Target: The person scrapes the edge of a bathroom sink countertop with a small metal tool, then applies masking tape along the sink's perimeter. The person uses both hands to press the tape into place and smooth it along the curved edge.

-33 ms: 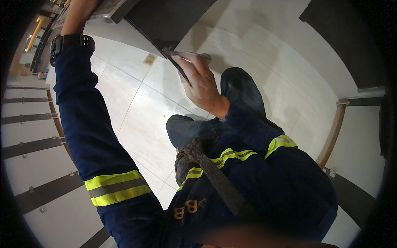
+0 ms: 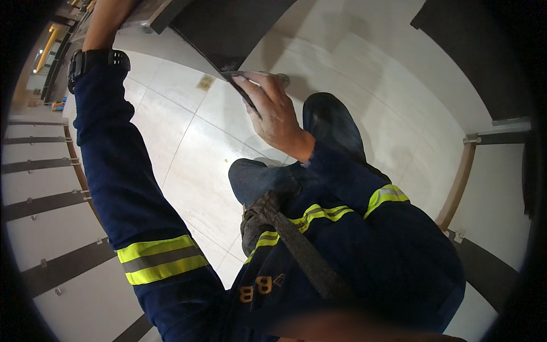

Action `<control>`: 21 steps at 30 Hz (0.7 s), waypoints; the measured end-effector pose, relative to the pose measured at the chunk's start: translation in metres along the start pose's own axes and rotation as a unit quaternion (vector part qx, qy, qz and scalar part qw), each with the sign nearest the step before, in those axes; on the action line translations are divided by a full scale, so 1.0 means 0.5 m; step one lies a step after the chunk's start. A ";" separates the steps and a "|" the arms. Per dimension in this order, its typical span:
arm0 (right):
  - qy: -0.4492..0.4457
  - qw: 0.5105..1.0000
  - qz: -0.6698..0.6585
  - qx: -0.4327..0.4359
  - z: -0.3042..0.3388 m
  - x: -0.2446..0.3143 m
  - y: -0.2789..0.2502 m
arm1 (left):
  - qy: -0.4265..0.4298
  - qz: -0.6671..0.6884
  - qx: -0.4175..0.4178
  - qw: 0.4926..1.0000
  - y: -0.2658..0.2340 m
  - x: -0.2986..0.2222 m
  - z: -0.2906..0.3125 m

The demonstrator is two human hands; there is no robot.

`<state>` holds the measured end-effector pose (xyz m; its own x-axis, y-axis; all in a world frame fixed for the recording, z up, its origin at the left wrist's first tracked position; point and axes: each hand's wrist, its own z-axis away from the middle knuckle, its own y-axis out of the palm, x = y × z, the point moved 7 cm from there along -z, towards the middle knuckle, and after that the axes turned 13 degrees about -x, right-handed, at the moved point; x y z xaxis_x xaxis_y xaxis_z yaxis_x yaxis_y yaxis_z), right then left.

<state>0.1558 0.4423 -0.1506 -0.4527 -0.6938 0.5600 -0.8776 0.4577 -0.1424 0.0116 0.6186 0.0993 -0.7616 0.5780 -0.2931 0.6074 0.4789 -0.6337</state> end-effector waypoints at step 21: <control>-0.006 1.000 0.018 -0.008 -0.030 0.004 0.010 | 0.025 -0.030 0.015 0.999 0.013 0.001 -0.026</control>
<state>0.1528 0.4515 -0.1379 -0.4857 -0.6837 0.5446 -0.8585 0.4905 -0.1498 0.0183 0.6307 0.1045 -0.7838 0.5811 -0.2192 0.5537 0.4939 -0.6704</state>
